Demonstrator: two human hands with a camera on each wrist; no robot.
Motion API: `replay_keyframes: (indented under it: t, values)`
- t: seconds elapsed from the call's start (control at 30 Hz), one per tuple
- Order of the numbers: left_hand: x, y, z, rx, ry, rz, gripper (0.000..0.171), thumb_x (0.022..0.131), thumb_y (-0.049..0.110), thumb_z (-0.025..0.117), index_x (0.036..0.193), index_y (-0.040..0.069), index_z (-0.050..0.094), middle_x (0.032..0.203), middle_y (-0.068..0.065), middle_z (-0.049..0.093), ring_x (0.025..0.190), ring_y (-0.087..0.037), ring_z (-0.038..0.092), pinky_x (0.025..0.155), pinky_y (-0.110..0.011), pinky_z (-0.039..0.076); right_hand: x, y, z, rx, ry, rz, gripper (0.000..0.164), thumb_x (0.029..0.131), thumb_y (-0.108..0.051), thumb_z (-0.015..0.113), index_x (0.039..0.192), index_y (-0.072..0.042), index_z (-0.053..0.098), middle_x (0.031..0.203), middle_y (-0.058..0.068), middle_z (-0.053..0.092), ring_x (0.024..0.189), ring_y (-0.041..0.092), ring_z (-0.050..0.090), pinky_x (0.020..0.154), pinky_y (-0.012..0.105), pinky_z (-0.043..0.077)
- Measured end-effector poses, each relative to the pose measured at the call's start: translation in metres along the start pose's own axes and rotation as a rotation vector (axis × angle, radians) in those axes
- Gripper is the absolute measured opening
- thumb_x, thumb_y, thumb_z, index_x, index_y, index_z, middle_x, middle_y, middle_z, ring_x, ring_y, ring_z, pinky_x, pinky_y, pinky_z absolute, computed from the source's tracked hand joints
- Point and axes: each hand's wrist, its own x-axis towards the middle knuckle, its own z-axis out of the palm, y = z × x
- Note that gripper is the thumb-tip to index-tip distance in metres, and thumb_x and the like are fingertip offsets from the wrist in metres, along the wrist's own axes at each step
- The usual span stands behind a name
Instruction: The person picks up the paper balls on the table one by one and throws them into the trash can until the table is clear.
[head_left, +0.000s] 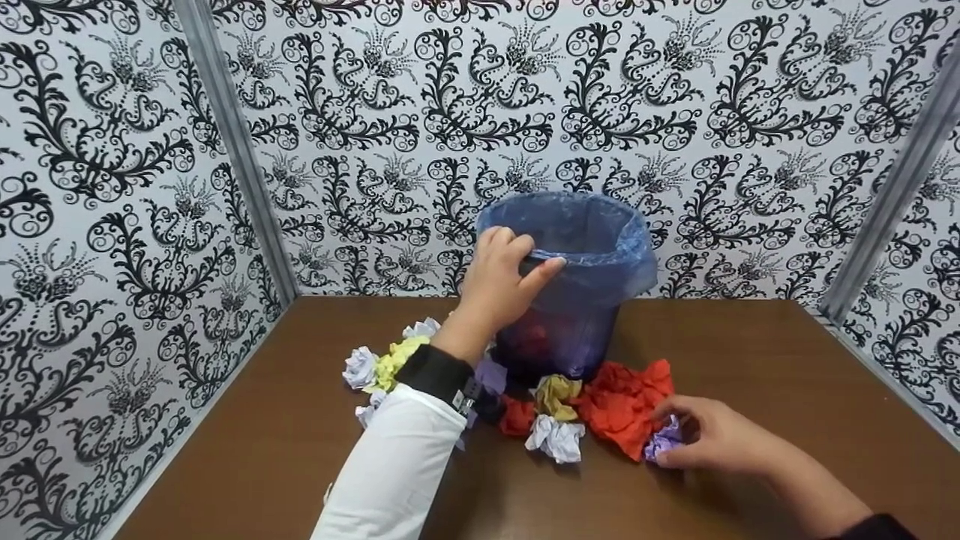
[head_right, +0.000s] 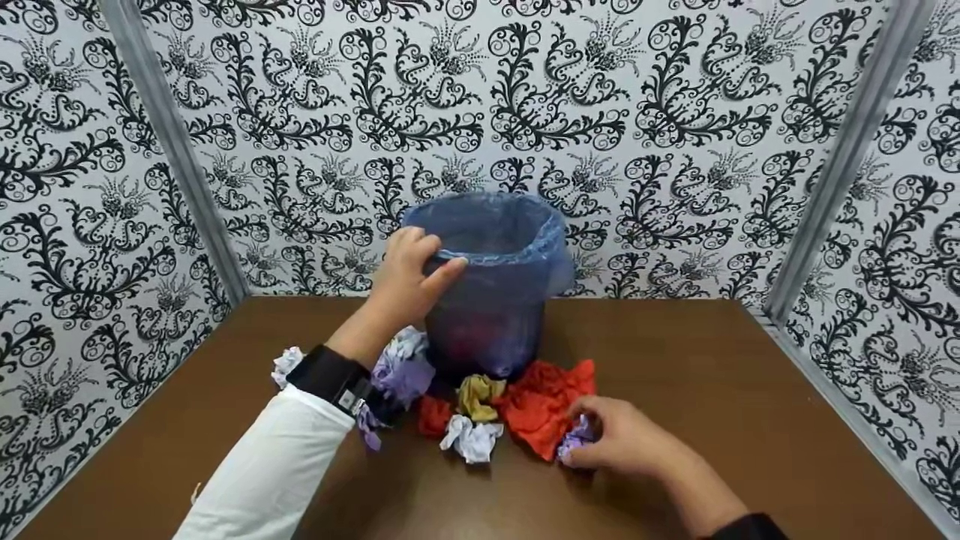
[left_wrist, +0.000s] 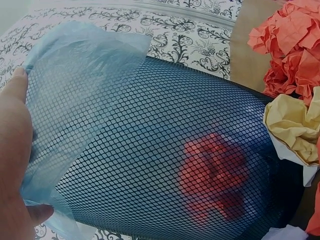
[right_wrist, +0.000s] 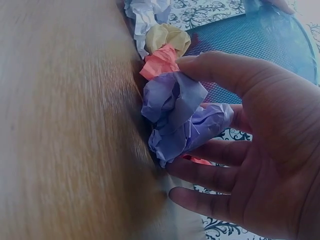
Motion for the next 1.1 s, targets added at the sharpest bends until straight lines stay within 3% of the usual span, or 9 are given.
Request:
replay_keyframes:
  t: [0.4,0.67,1.1]
  values:
    - [0.0004,-0.0017,-0.0014,0.008,0.006,-0.001,0.058,0.094,0.076,0.046,0.094,0.020,0.058,0.105,-0.002,0.052,0.130,-0.025,0.045,0.104,-0.045,0.048,0.0013,0.0000,0.0012,0.000,-0.017,-0.026,0.038,0.080,-0.030,0.085,0.112,-0.020,0.067,0.096,0.000,0.065,0.083,0.003,0.057,0.067,0.022,0.048]
    - [-0.0010,0.0001,-0.0014,0.002,0.009,-0.005,0.055,0.095,0.073,0.050,0.096,0.019,0.060,0.103,-0.002,0.050,0.127,-0.023,0.045,0.102,-0.043,0.049,0.0010,-0.0001,0.0022,0.069,-0.054,-0.013,0.029,0.078,-0.012,0.080,0.104,-0.018,0.067,0.093,0.003,0.066,0.077,0.004,0.062,0.062,0.025,0.055]
    - [-0.0014,0.0016,-0.0015,-0.002,0.002,-0.017,0.053,0.095,0.073,0.049,0.092,0.020,0.057,0.102,-0.001,0.049,0.128,-0.022,0.044,0.100,-0.042,0.048,-0.0012,-0.0002,-0.0004,-0.031,0.012,-0.048,0.027,0.075,-0.014,0.082,0.094,-0.022,0.066,0.087,-0.006,0.063,0.077,0.002,0.054,0.064,0.021,0.045]
